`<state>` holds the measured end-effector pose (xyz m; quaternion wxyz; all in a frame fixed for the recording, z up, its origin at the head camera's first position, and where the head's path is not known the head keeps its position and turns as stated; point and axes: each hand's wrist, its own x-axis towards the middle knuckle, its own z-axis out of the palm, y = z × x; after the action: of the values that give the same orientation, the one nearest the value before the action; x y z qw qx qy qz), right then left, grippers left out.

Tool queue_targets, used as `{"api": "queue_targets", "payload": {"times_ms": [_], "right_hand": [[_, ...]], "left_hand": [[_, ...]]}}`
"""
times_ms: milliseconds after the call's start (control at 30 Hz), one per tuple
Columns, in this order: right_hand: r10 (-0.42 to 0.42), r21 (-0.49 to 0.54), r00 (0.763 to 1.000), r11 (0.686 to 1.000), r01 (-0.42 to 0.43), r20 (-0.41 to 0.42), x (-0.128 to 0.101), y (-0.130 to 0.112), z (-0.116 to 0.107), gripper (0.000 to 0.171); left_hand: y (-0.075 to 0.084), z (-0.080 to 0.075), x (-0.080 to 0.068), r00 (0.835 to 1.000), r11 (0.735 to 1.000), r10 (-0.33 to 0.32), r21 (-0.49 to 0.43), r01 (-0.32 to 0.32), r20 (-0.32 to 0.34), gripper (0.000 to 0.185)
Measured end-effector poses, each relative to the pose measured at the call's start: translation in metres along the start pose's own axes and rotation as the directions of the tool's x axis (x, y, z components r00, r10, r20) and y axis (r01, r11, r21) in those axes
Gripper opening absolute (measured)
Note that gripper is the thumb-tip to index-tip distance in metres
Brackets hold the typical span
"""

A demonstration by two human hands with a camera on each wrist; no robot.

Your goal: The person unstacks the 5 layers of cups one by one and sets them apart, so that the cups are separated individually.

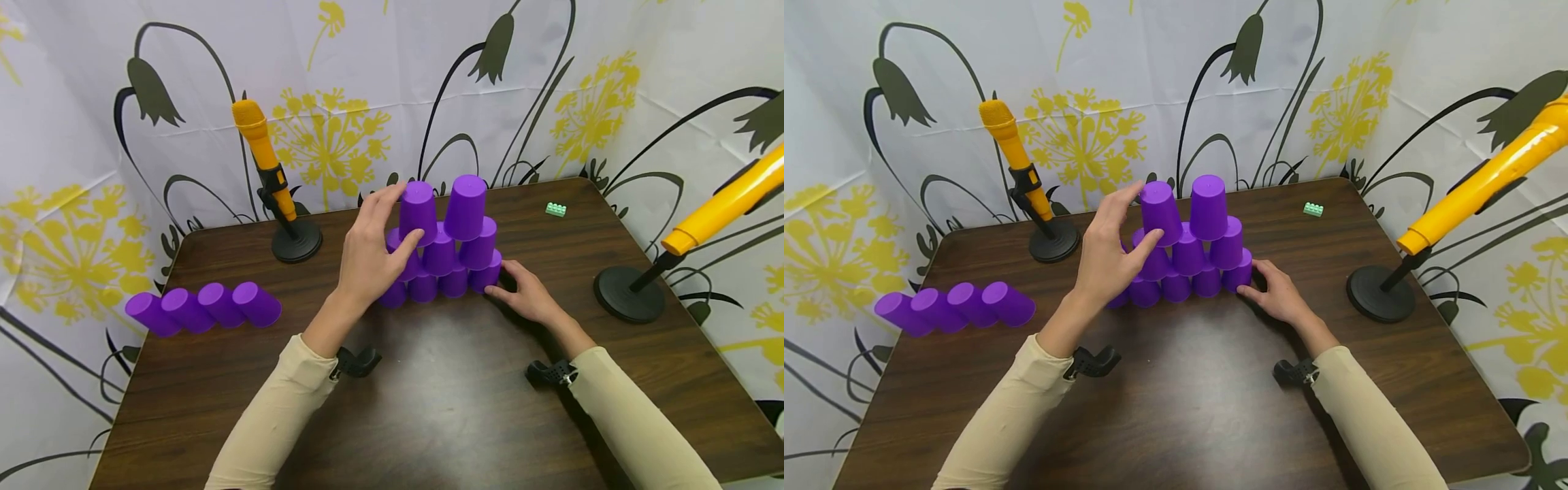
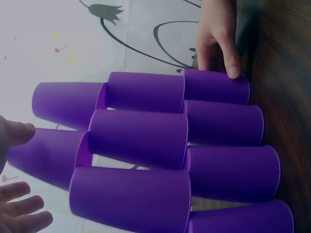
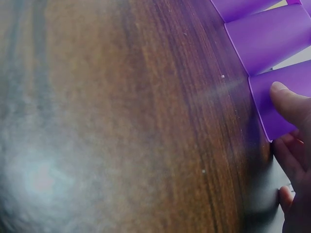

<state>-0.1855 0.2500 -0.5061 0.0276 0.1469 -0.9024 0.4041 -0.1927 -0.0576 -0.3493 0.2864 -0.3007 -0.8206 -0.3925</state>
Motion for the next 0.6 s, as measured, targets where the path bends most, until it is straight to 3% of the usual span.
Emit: {"api": "queue_targets", "payload": {"times_ms": [367,600], "right_hand": [[0.001,0.000,1.000,1.000,-0.001,-0.004,0.001,0.001,0.000,0.059],[-0.006,0.006,1.000,1.000,0.006,-0.004,0.001,0.001,0.001,0.058]], "left_hand": [[-0.001,0.014,0.006,0.999,0.999,-0.027,-0.044,0.025,-0.044,0.051],[0.003,0.010,0.005,0.997,0.999,-0.013,-0.053,0.009,-0.082,0.048]]}}
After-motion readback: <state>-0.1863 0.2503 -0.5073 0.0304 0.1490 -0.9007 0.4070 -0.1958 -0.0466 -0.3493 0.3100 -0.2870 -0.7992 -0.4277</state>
